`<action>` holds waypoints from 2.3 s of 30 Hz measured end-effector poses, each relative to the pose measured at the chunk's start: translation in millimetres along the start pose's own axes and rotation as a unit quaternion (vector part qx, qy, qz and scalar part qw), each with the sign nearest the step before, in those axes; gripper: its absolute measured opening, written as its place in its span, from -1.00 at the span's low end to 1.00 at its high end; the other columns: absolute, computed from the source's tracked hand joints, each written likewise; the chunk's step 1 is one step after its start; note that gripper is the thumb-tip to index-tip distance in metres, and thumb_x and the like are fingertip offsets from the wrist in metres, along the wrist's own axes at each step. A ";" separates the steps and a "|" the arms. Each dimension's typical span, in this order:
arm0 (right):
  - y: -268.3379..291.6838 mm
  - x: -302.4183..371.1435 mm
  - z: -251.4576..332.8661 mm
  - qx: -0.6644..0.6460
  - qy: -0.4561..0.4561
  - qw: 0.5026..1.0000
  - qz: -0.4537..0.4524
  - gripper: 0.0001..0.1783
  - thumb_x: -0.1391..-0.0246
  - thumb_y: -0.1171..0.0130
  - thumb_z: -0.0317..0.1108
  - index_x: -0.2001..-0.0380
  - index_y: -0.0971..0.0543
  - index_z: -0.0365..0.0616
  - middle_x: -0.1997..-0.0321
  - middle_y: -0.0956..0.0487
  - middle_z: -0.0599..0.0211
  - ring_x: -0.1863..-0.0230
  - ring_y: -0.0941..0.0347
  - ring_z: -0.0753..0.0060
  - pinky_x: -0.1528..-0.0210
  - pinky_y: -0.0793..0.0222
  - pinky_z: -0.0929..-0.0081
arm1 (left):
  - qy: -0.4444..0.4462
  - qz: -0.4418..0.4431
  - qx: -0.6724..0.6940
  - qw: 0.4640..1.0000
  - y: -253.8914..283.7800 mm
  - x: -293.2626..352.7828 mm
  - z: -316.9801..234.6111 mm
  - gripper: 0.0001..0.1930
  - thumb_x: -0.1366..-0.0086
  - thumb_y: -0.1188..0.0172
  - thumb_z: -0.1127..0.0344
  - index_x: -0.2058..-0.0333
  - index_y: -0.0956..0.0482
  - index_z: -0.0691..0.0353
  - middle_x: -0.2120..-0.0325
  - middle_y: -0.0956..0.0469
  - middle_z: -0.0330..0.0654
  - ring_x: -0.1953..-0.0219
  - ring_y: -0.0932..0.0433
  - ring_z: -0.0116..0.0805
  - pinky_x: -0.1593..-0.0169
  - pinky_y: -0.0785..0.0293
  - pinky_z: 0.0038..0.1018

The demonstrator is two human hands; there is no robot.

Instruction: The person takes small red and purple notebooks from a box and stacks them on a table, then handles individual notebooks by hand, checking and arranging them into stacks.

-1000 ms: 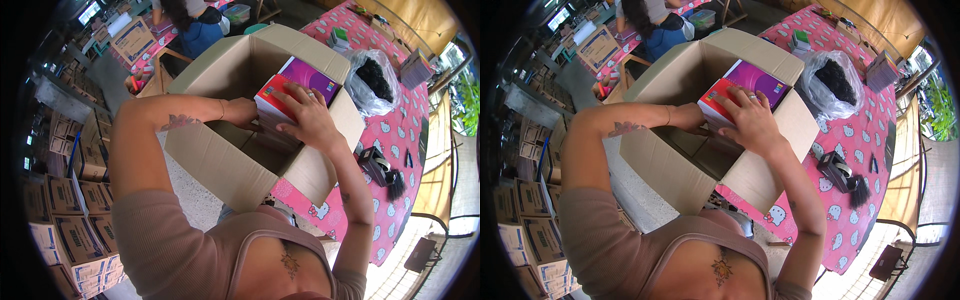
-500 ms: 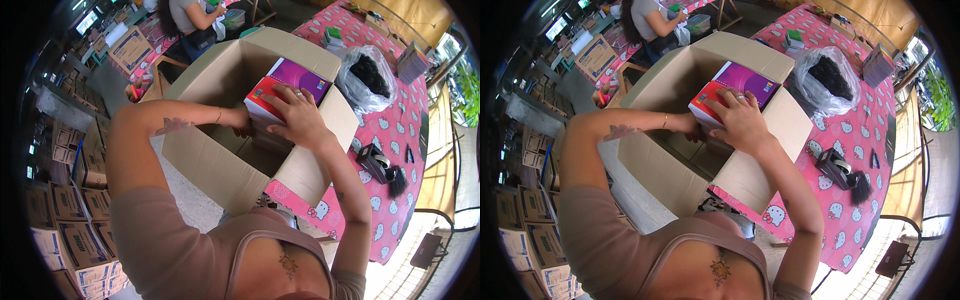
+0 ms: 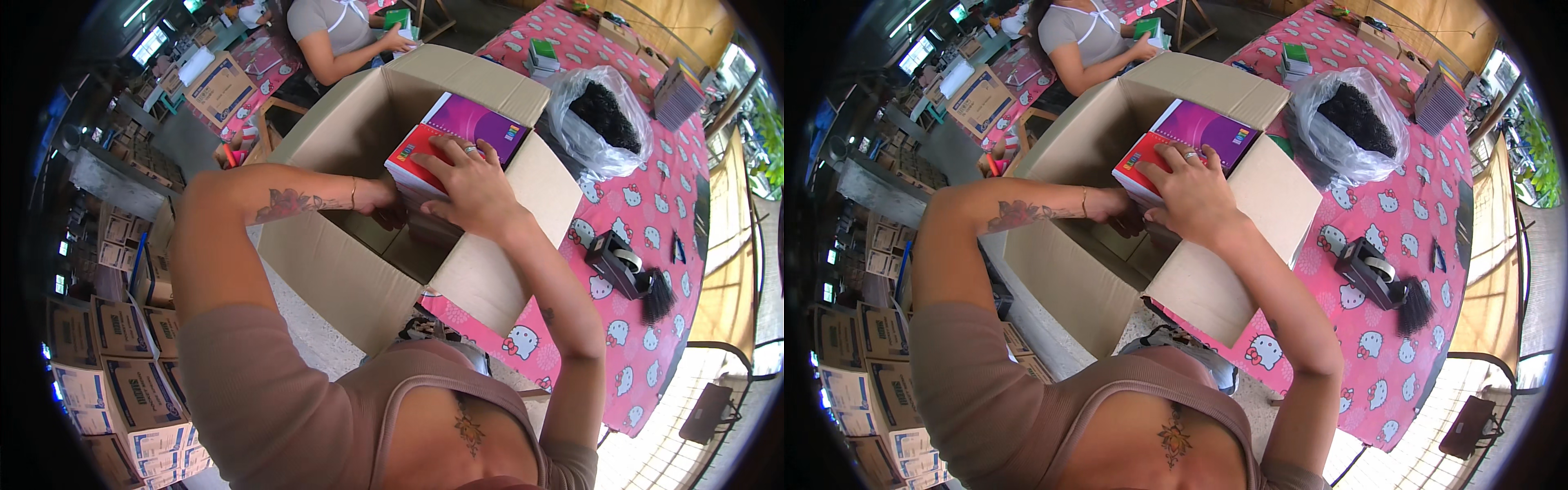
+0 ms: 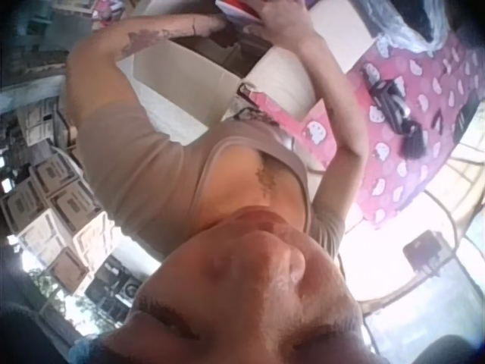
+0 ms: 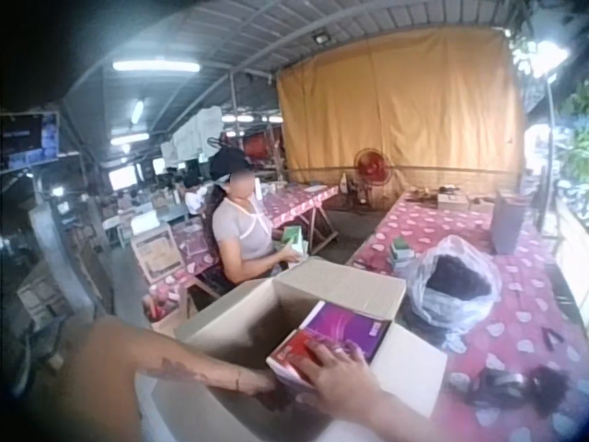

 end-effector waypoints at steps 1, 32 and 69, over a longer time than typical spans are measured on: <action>0.4 -0.2 0.3 0.001 0.001 1.000 0.001 -0.22 0.08 -0.41 -0.03 -0.24 -0.39 0.13 -0.34 -0.30 0.18 -0.40 -0.16 0.10 -0.39 -0.03 -0.15 | -0.003 0.004 0.006 1.000 1.5 -2.0 2.6 -0.81 -0.25 -0.20 0.48 0.15 -0.53 0.25 0.38 -0.60 -0.12 0.38 -0.63 -0.28 0.34 -0.64 -0.36; 1.1 0.6 -0.9 0.015 -0.004 1.000 0.002 -0.22 0.02 -0.35 0.03 -0.27 -0.34 0.16 -0.38 -0.25 0.17 -0.40 -0.18 0.05 -0.43 0.06 -0.20 | -0.067 -0.021 0.100 0.992 19.9 -17.1 1.1 -0.48 -0.30 0.02 -0.23 0.07 -0.50 0.10 0.22 -0.50 -0.10 0.27 -0.47 -0.22 0.15 -0.44 -0.25; 12.2 -6.7 8.5 -0.116 0.043 0.992 -0.038 -0.11 0.18 -0.39 -0.44 -0.30 -0.27 0.04 -0.37 -0.20 0.16 -0.37 -0.16 -0.05 -0.37 -0.09 -0.03 | -0.147 0.091 0.123 0.977 19.0 -16.3 -17.2 -0.51 -0.40 -0.01 0.03 -0.18 -0.39 0.18 -0.17 -0.43 -0.03 -0.20 -0.40 -0.12 -0.20 -0.40 -0.14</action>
Point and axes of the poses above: each hand's wrist, its own x-axis away from the middle knuckle, its own y-axis out of the back of the hand, z = x × y, the point moved 1 cm from there along -x, towards the middle knuckle
